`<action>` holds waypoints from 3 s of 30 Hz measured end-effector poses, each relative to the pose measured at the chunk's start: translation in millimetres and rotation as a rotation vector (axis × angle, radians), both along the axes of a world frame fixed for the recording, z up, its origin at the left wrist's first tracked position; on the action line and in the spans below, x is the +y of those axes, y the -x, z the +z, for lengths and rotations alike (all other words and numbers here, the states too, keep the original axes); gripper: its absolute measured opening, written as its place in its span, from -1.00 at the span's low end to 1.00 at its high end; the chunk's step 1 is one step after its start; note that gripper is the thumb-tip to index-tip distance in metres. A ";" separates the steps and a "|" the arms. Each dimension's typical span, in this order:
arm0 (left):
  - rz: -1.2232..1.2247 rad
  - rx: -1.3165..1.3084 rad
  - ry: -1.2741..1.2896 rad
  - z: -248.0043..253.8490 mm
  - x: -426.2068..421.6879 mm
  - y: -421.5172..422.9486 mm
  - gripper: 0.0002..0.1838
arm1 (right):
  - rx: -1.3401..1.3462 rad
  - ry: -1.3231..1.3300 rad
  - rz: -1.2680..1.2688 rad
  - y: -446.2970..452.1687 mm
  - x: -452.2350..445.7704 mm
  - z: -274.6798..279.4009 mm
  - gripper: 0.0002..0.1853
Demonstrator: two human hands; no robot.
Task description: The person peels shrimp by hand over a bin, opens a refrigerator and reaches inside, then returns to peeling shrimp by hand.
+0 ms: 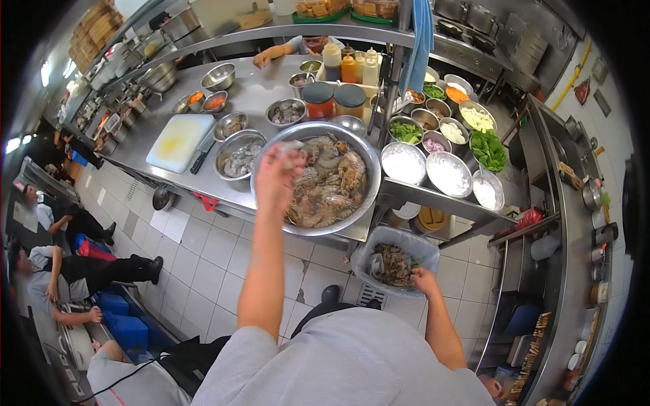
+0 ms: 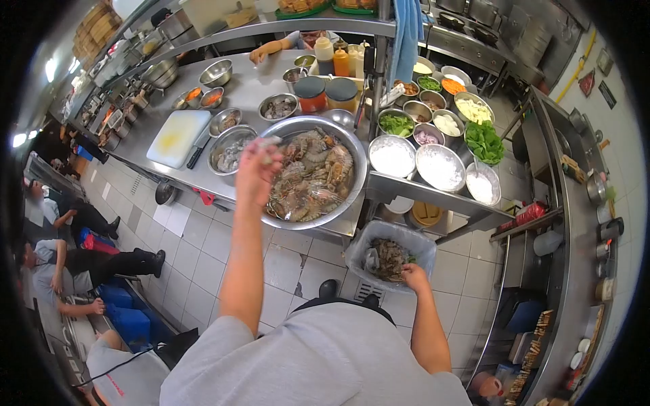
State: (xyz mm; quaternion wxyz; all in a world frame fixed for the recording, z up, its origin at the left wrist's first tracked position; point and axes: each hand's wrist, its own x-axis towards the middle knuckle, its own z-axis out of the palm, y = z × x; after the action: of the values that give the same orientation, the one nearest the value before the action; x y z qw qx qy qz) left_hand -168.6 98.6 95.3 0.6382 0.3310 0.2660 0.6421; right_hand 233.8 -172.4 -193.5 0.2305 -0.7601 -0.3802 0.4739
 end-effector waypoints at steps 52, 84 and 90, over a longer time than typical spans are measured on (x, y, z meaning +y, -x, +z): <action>-0.619 0.568 -0.059 -50.1 -27.1 -101.7 -0.56 | 0.162 -0.747 0.057 81.5 106.0 226.2 -0.30; -0.536 1.211 -0.480 -131.9 -130.6 -251.0 -0.49 | -0.138 -0.455 0.020 12.9 65.3 150.6 -0.68; -0.505 1.274 -0.563 -123.1 -141.8 -252.1 -0.51 | -0.296 -0.460 -0.004 17.8 67.2 141.2 -0.67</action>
State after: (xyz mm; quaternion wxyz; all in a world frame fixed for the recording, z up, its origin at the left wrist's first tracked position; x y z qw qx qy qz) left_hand 83.5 -43.2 -27.9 0.3793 0.8419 0.3259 0.2029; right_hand 216.0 -105.2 -52.3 0.3399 -0.7495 -0.5059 0.2586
